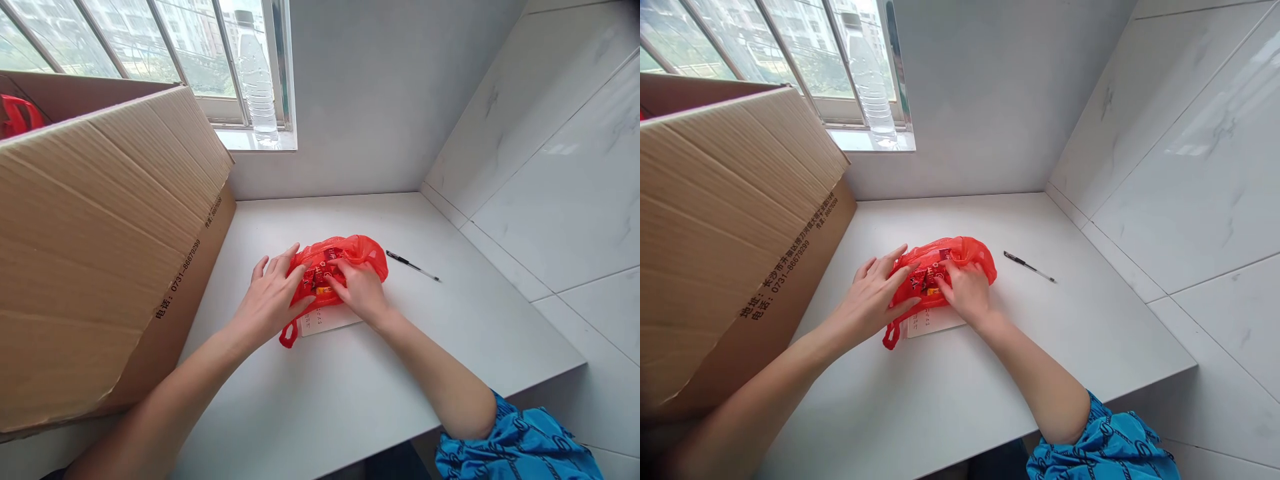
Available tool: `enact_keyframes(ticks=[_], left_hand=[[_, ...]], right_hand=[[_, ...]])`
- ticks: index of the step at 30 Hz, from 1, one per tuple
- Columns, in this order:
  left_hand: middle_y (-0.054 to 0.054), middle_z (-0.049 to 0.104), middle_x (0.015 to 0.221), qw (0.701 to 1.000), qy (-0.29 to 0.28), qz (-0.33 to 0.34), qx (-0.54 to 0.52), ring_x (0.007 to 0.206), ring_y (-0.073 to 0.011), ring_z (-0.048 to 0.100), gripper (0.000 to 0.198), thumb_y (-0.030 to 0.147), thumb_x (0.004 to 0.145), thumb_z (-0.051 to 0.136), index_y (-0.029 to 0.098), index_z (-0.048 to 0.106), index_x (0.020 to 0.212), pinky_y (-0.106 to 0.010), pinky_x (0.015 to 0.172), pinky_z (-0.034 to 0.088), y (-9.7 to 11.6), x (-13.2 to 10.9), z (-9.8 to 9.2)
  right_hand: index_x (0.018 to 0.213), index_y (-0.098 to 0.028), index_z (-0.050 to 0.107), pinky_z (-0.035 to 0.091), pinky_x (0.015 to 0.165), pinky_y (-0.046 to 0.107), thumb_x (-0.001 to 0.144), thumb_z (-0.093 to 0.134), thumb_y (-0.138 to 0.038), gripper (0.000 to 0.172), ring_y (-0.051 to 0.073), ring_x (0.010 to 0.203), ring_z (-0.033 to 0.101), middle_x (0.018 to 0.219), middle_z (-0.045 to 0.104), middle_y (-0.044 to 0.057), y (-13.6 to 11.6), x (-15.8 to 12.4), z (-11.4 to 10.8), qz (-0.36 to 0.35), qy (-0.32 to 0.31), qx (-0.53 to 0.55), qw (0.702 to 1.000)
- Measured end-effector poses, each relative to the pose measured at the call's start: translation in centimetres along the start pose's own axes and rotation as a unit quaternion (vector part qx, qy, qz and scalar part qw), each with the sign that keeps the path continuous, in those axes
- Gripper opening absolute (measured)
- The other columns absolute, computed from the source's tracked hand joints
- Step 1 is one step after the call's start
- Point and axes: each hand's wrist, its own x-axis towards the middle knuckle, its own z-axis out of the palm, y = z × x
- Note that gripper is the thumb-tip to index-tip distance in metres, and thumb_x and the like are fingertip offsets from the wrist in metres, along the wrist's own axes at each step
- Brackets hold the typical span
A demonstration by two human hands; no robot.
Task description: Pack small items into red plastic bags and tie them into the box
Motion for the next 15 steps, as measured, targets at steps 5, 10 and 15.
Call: enact_keyframes(ticks=[5,10,15], left_hand=[[-0.019,0.028,0.159,1.0,0.003,-0.009,-0.011,0.136,-0.0334,0.044,0.044,0.045,0.092,0.057,0.021,0.055,0.129,-0.058,0.116,0.024,-0.3,0.1,0.6],[-0.017,0.032,0.157,0.998,0.018,-0.04,-0.042,0.136,-0.0334,0.044,0.04,0.051,0.094,0.051,0.022,0.059,0.121,-0.06,0.116,0.023,-0.4,0.0,0.1],[-0.013,0.039,0.152,0.993,0.02,-0.063,-0.094,0.134,-0.0335,0.045,0.042,0.058,0.094,0.046,0.02,0.063,0.095,-0.058,0.113,0.03,0.0,0.2,-0.8]], right_hand=[[0.12,-0.027,0.059,0.055,0.08,0.037,0.095,0.056,-0.035,0.027,0.021,0.091,0.068,0.107,0.071,0.004,-0.2,0.2,0.6,0.04,-0.031,0.21,0.976],[0.111,-0.028,0.059,0.057,0.088,0.038,0.091,0.061,-0.039,0.023,0.02,0.093,0.065,0.096,0.064,0.002,-0.4,0.1,-0.2,0.069,0.032,0.446,0.892],[0.103,-0.027,0.061,0.06,0.09,0.039,0.085,0.069,-0.039,0.023,0.018,0.093,0.062,0.089,0.059,0.0,-1.0,-0.2,-0.6,0.109,0.025,0.58,0.807]])
